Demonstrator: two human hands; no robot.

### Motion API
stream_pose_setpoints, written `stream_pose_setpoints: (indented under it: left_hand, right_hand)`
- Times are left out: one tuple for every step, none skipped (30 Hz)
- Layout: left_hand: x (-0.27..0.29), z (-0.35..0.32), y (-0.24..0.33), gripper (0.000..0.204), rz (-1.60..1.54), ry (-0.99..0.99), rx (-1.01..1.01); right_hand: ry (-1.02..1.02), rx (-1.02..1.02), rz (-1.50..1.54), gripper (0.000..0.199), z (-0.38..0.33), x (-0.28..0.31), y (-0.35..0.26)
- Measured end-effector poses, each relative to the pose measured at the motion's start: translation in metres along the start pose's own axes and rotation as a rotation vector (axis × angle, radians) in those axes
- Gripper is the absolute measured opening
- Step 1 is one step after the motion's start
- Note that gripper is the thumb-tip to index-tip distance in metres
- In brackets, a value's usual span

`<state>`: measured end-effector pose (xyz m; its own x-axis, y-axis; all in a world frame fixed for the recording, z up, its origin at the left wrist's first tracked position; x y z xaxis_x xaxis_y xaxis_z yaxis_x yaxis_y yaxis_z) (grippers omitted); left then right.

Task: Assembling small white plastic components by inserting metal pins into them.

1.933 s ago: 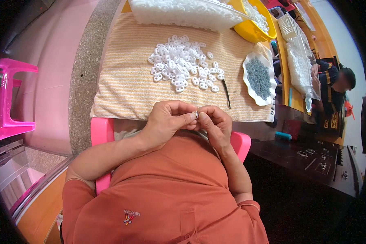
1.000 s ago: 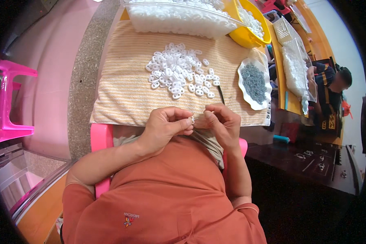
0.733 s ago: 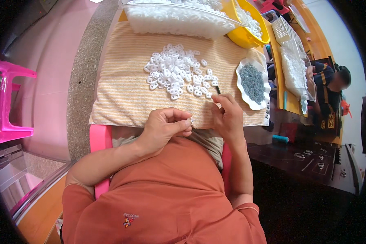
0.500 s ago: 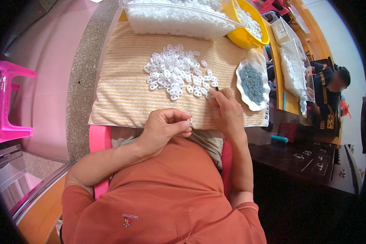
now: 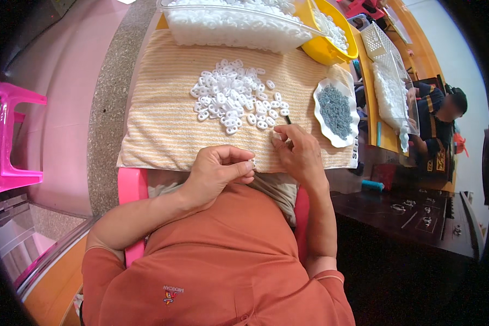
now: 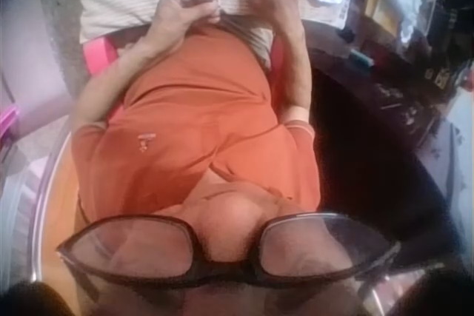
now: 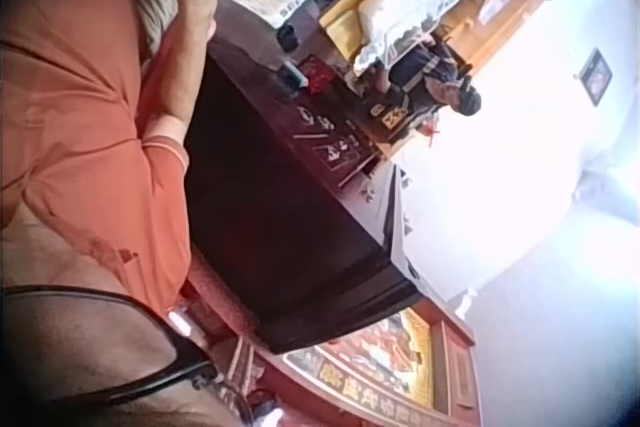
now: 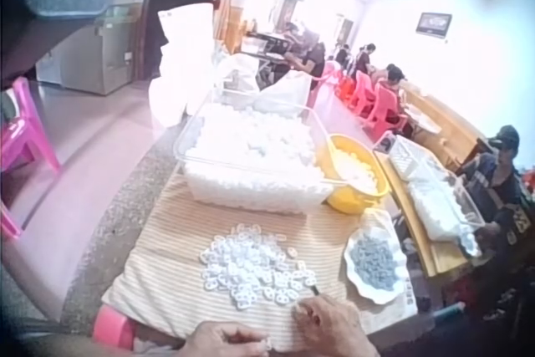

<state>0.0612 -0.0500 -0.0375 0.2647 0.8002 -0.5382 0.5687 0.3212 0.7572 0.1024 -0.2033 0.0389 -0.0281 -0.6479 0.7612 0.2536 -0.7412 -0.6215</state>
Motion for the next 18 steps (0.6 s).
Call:
stream_pose_setpoints:
  left_hand:
    - [0.000,0.000,0.000,0.020,0.000,0.000,0.000]
    - [0.000,0.000,0.000,0.020,-0.007,-0.003,-0.004]
    - [0.000,-0.001,0.001,0.020,-0.015,-0.007,-0.007]
    - [-0.001,-0.001,0.001,0.020,-0.015,-0.007,-0.007]
    - [0.000,-0.001,0.001,0.020,-0.011,-0.002,-0.002]
    - [0.000,-0.001,0.001,0.020,-0.007,0.003,0.003]
    - [0.000,-0.001,0.001,0.020,-0.008,0.003,0.003]
    - [0.000,-0.001,0.000,0.020,-0.008,0.006,0.005]
    - [0.000,-0.001,0.000,0.020,-0.008,0.009,0.006]
    - [0.001,-0.001,0.000,0.020,-0.008,0.009,0.007]
    - [0.001,-0.001,0.000,0.020,-0.011,0.011,0.007]
    - [0.001,-0.001,0.000,0.020,-0.015,0.013,0.008]
    - [0.001,-0.001,0.000,0.020,-0.015,0.012,0.009]
    - [0.001,-0.001,0.000,0.019,-0.015,0.014,0.007]
    - [0.001,-0.001,0.001,0.019,-0.015,0.017,0.005]
    - [0.001,0.000,0.001,0.019,-0.015,0.016,0.006]
    - [0.000,0.000,0.001,0.019,-0.014,0.014,0.007]
    - [0.000,0.000,0.001,0.019,-0.014,0.013,0.007]
  right_hand:
    - [-0.026,0.003,0.062,0.017,0.000,-0.001,0.000]
    - [-0.052,0.005,0.124,0.018,-0.001,-0.002,0.000]
    - [-0.052,0.005,0.124,0.018,-0.002,-0.001,0.001]
    - [-0.065,0.005,0.206,0.019,-0.003,-0.001,0.003]
    - [-0.078,0.005,0.287,0.020,-0.004,-0.002,0.005]
    - [-0.077,0.004,0.286,0.020,-0.006,-0.002,0.005]
    - [-0.072,-0.015,0.327,0.020,-0.007,-0.002,0.007]
    - [-0.066,-0.034,0.367,0.020,-0.008,-0.001,0.008]
    - [-0.066,-0.034,0.367,0.020,-0.009,-0.002,0.007]
    - [-0.062,-0.069,0.418,0.021,-0.011,-0.003,0.009]
    - [-0.059,-0.103,0.469,0.021,-0.013,-0.004,0.011]
    - [-0.058,-0.104,0.469,0.021,-0.014,-0.004,0.012]
    - [-0.051,-0.115,0.493,0.021,-0.015,-0.004,0.013]
    - [-0.044,-0.126,0.518,0.020,-0.016,-0.004,0.014]
    - [-0.043,-0.127,0.518,0.020,-0.016,-0.004,0.015]
    - [-0.039,-0.143,0.571,0.019,-0.017,-0.005,0.018]
    - [-0.035,-0.158,0.624,0.018,-0.018,-0.006,0.021]
    - [-0.034,-0.158,0.624,0.018,-0.018,-0.007,0.022]
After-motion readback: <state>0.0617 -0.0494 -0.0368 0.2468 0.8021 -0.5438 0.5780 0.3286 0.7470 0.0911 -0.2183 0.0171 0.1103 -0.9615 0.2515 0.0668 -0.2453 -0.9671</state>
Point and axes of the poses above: each hand's wrist, its own z-axis towards the middle knuckle, its own x-axis out of the back of the hand, y = z × x, the point moved 9 cm from there along z, towards the middle knuckle, and after that the axes turned 10 degrees about z, right-handed, at the moved point
